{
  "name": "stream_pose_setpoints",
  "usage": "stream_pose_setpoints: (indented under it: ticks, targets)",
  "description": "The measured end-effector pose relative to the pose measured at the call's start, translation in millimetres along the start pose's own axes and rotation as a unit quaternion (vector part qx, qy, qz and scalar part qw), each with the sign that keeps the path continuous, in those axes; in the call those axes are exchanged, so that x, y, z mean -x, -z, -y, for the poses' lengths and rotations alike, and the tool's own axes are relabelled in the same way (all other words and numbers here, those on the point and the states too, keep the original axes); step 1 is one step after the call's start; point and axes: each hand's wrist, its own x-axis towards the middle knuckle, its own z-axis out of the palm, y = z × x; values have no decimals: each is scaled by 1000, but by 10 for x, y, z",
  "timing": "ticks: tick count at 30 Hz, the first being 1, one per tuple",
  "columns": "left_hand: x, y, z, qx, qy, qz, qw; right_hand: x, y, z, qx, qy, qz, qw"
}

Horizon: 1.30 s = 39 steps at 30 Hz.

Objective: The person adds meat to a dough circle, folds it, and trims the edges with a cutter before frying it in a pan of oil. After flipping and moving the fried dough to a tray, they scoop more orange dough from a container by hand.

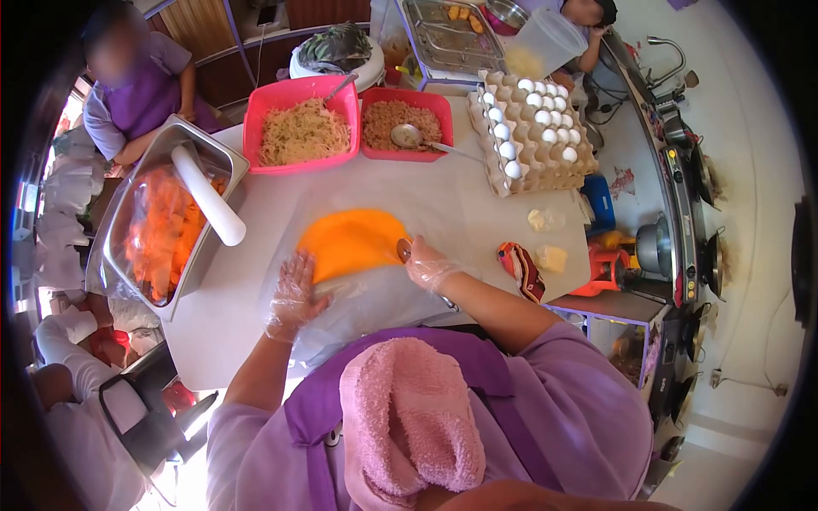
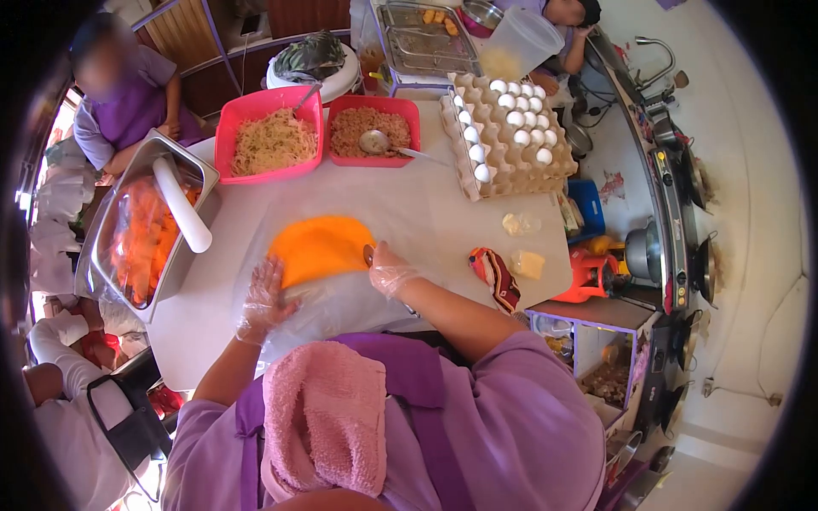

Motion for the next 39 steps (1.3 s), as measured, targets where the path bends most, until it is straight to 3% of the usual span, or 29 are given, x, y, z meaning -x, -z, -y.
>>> stream_pose_setpoints:
  ticks: [39]
  targets:
    - [-3,48,-26,-18,3,-5,1000,-26,47,67,34,-1,14,999]
